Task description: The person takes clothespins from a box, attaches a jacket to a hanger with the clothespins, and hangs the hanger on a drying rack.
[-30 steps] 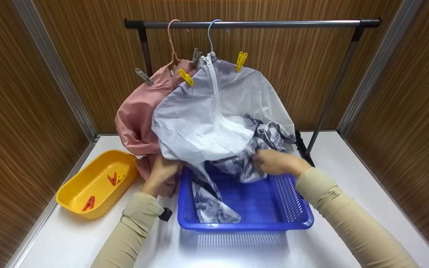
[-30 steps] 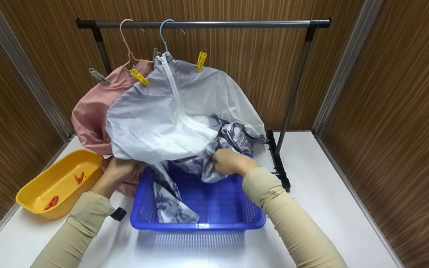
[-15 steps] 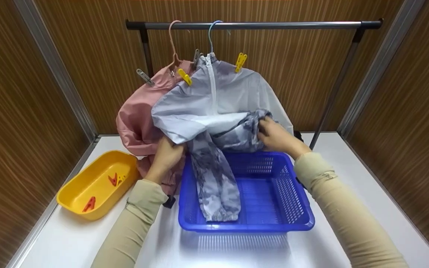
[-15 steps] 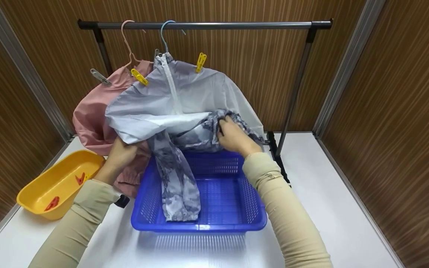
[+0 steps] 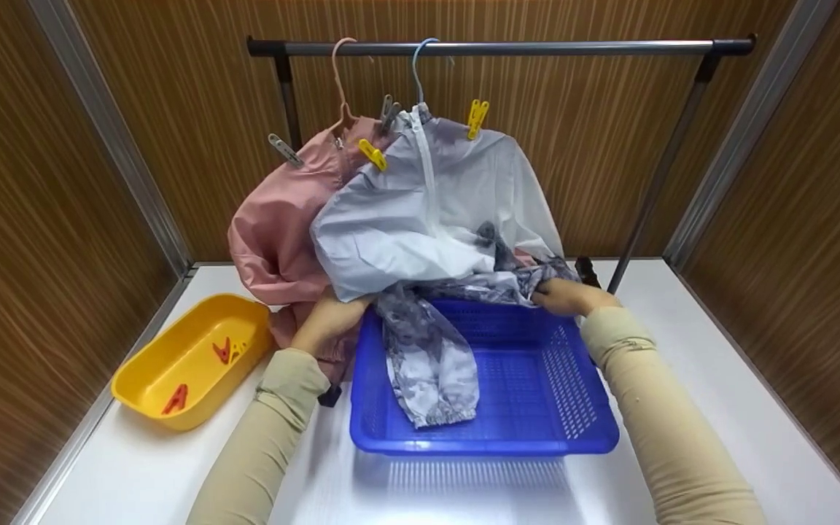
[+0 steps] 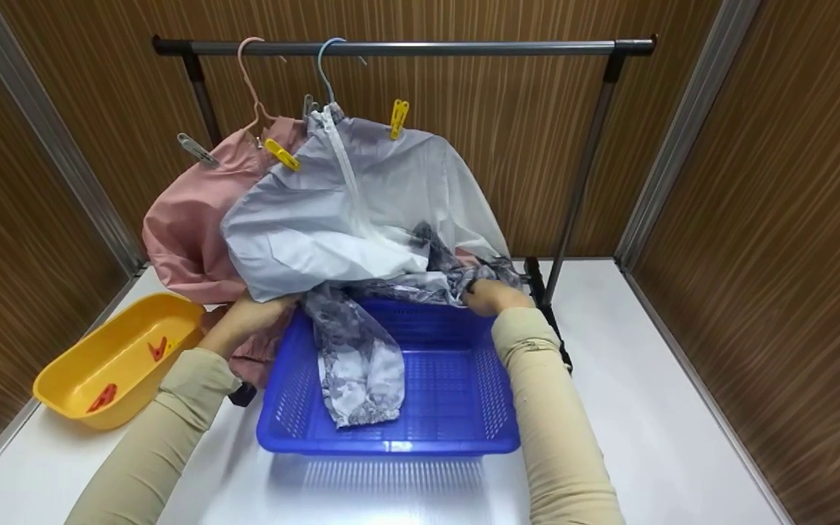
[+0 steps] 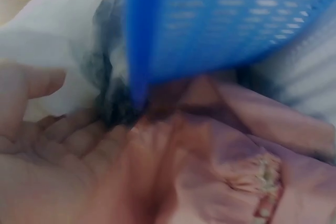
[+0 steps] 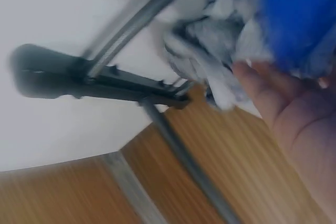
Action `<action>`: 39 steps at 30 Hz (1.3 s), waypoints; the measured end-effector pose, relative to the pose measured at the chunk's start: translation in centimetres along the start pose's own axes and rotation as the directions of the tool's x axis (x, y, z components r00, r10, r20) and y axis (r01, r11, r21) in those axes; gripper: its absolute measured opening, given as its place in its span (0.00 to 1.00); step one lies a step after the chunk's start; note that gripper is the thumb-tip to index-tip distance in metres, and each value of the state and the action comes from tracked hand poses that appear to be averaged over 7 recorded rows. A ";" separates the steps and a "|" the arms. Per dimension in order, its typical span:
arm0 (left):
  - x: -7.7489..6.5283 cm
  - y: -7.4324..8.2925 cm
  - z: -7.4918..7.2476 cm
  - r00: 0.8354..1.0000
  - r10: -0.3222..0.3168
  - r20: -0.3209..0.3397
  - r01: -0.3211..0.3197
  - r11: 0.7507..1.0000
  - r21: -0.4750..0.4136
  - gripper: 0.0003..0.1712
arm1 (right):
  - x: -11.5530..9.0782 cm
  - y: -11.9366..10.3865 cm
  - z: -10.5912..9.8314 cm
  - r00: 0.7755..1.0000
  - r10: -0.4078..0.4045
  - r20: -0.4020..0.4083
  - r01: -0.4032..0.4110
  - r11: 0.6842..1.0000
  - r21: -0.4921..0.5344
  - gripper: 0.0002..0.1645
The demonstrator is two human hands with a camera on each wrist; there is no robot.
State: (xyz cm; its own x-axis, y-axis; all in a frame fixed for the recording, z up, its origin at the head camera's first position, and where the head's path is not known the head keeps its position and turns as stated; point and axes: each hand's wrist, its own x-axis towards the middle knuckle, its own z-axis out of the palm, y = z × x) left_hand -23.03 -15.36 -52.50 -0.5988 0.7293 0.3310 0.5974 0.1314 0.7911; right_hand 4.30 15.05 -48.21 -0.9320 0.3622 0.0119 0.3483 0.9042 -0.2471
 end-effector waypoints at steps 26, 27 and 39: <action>-1.2 -2.7 0.3 0.987 0.023 0.161 -0.050 0.985 0.165 0.37 | -1.6 -10.4 3.5 0.945 -0.285 0.157 0.295 0.955 -0.042 0.12; -0.7 -4.0 0.5 0.985 0.060 0.161 -0.086 0.983 0.160 0.39 | -1.6 -10.7 4.0 0.943 -0.271 0.196 0.285 0.957 -0.047 0.13; -1.5 -2.9 0.6 0.987 -0.026 0.160 -0.009 0.978 0.209 0.34 | -1.0 -11.8 6.3 0.953 -0.218 0.212 0.243 0.965 -0.102 0.09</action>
State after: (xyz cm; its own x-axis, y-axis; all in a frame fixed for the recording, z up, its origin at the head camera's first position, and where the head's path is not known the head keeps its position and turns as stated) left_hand -23.56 -16.40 -55.65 -0.5205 0.8240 0.2239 0.7009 0.2626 0.6631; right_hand 0.46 2.57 -51.45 -0.9850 0.1003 -0.1405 0.1197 0.9833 -0.1371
